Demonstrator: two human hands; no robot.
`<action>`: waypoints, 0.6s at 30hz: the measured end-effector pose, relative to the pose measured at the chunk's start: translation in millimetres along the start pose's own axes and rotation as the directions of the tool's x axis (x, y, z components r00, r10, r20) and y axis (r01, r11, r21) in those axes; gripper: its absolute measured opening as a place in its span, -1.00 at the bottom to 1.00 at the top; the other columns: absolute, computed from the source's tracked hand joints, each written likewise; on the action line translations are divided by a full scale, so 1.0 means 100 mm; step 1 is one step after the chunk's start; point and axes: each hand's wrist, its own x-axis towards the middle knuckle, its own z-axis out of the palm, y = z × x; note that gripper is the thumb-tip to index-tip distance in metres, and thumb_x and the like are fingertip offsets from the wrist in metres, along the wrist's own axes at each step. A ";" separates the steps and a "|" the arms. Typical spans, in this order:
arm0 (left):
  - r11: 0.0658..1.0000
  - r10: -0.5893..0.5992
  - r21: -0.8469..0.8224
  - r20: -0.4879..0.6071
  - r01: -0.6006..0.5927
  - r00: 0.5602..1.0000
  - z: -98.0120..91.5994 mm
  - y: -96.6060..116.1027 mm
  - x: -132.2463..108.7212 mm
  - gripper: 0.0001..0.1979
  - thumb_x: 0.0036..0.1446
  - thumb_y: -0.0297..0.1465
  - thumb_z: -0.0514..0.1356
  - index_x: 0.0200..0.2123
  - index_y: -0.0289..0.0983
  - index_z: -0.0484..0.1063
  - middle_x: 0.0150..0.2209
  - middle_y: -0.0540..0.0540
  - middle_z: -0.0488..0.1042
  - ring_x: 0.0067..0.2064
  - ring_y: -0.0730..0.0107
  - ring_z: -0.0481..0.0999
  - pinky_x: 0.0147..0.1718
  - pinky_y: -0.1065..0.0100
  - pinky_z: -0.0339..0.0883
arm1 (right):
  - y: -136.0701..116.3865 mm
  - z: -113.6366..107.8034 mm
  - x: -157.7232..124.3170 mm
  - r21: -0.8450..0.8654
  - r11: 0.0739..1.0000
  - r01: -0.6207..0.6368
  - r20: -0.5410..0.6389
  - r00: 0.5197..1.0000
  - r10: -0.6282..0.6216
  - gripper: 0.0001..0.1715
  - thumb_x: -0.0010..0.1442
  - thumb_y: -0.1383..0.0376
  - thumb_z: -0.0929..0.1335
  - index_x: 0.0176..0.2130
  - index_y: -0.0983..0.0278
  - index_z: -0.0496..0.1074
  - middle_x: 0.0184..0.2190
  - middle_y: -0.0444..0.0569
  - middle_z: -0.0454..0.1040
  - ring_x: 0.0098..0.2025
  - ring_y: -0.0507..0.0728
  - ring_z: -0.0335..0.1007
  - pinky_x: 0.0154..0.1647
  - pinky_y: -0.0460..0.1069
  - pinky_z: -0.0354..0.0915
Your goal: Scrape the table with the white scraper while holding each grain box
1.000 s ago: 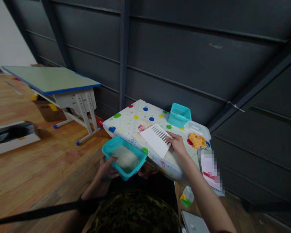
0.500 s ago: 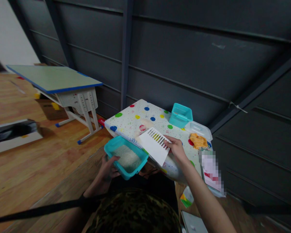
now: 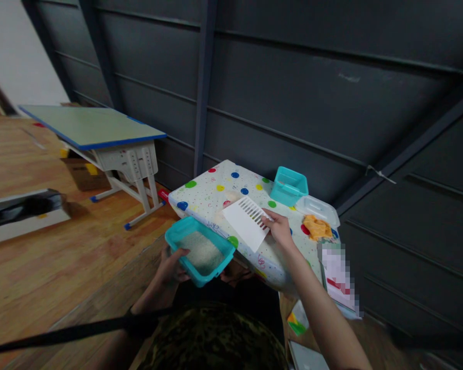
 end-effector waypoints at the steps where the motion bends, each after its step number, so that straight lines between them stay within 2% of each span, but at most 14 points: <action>1: 1.000 0.002 -0.008 0.009 -0.002 1.000 -0.01 0.00 0.01 0.04 0.10 -0.29 0.52 0.61 0.05 0.25 -0.07 -0.05 0.48 -0.42 0.12 0.56 -0.55 0.13 0.54 | 0.01 0.05 -0.04 0.017 1.000 0.001 0.025 1.000 -0.002 -0.28 -0.08 -0.02 0.65 0.01 0.28 0.92 -0.24 0.08 0.84 -0.25 0.29 0.61 -0.13 0.16 0.50; 6: 0.999 0.026 -0.027 0.017 -0.026 1.000 -0.07 0.01 0.06 0.04 0.16 -0.26 0.51 0.66 0.02 0.25 -0.19 0.02 0.42 -0.48 0.19 0.49 -0.57 0.17 0.52 | -0.04 0.23 -0.27 0.090 0.995 -0.053 0.199 0.979 0.034 -0.31 -0.07 0.00 0.68 0.00 0.27 0.94 -0.17 0.11 0.87 -0.23 0.28 0.64 -0.13 0.15 0.51; 8: 0.999 0.038 -0.026 0.000 -0.038 0.999 -0.08 0.00 0.10 0.05 0.14 -0.27 0.51 0.66 0.00 0.26 -0.21 0.04 0.39 -0.50 0.20 0.48 -0.60 0.18 0.51 | -0.08 0.23 -0.28 0.094 0.994 -0.053 0.214 0.976 0.032 -0.30 -0.07 -0.01 0.70 0.02 0.26 0.94 -0.18 0.11 0.86 -0.24 0.28 0.64 -0.16 0.14 0.51; 13: 0.998 0.060 -0.027 0.038 -0.059 0.997 -0.13 -0.04 0.13 0.15 0.10 -0.25 0.55 0.70 -0.05 0.21 -0.22 0.01 0.48 -0.48 0.12 0.54 -0.60 0.14 0.55 | -0.18 0.05 -0.01 0.057 0.998 -0.022 0.039 0.999 0.020 -0.15 -0.10 -0.04 0.68 0.13 0.27 0.92 -0.25 0.07 0.84 -0.33 0.26 0.58 -0.30 0.09 0.46; 16: 0.996 0.077 -0.040 0.066 -0.075 0.995 -0.17 -0.03 0.11 0.15 0.10 -0.23 0.58 0.69 -0.08 0.23 -0.24 0.04 0.45 -0.48 0.16 0.52 -0.59 0.19 0.52 | -0.24 -0.02 0.21 -0.015 1.000 0.010 -0.066 0.998 -0.011 -0.16 -0.04 -0.01 0.63 0.17 0.29 0.91 -0.28 0.04 0.82 -0.32 0.28 0.59 -0.30 0.09 0.46; 18: 0.996 0.077 -0.051 0.073 -0.074 0.994 -0.18 -0.02 0.10 0.16 0.09 -0.23 0.59 0.70 -0.08 0.23 -0.24 0.03 0.44 -0.48 0.18 0.52 -0.59 0.20 0.51 | -0.27 -0.01 0.33 -0.081 0.997 0.012 -0.093 0.995 -0.020 -0.20 0.01 0.03 0.60 0.17 0.29 0.91 -0.28 0.04 0.82 -0.29 0.30 0.62 -0.28 0.11 0.48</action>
